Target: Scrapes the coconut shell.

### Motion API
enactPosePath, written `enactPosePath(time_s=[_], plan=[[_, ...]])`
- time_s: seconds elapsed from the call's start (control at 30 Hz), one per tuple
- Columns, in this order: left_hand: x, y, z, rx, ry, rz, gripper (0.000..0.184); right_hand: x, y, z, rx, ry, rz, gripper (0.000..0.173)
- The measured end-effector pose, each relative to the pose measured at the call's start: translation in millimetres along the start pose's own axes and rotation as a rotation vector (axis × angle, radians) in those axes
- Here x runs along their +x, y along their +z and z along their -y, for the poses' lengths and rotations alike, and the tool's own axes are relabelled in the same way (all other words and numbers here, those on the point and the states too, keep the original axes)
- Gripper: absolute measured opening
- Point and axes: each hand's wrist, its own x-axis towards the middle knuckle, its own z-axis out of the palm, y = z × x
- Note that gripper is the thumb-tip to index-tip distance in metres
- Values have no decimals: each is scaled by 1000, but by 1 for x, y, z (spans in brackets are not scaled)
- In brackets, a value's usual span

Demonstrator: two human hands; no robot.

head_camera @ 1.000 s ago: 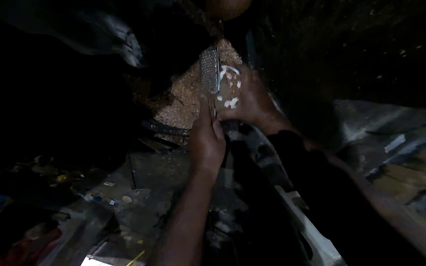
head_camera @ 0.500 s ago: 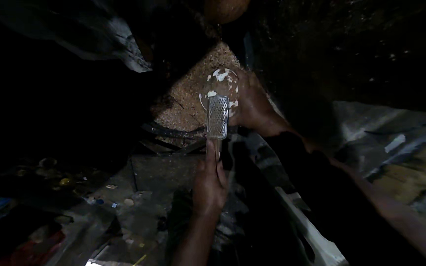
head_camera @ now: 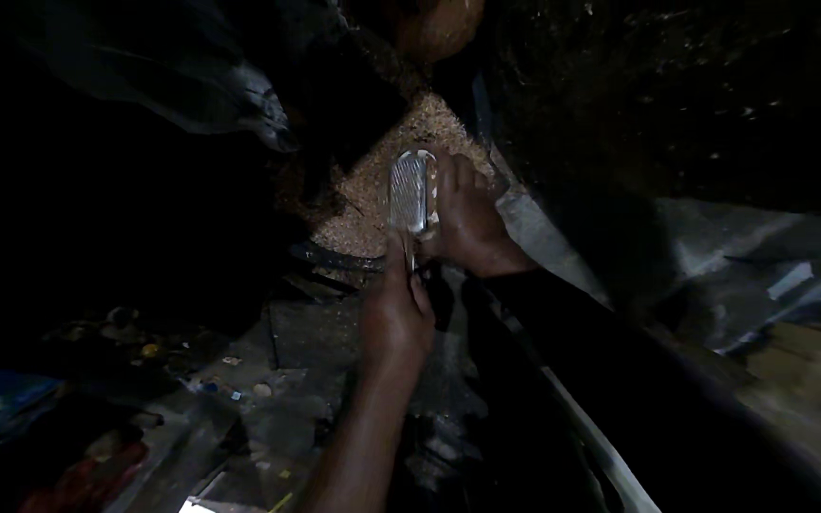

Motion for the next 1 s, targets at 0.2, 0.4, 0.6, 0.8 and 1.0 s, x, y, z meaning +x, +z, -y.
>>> enactPosePath(time_s=[0.2,0.4,0.6,0.8,1.0], plan=[[11,13,14,49,60,-33,74,7,-7,-3,-58,-30,50,143],[-16,33,23,13,39,-53,71,7,-11,1,-25,26,65,139],[0,73,45,-64,129,-155,71,10,-14,-8,18,0,52,146],[33,12,28,-248,-58,28,65,-1,0,-11,44,0,-1,146],[3,2,22,-240,-44,-2,66,5,-1,-8,14,-30,16,146]])
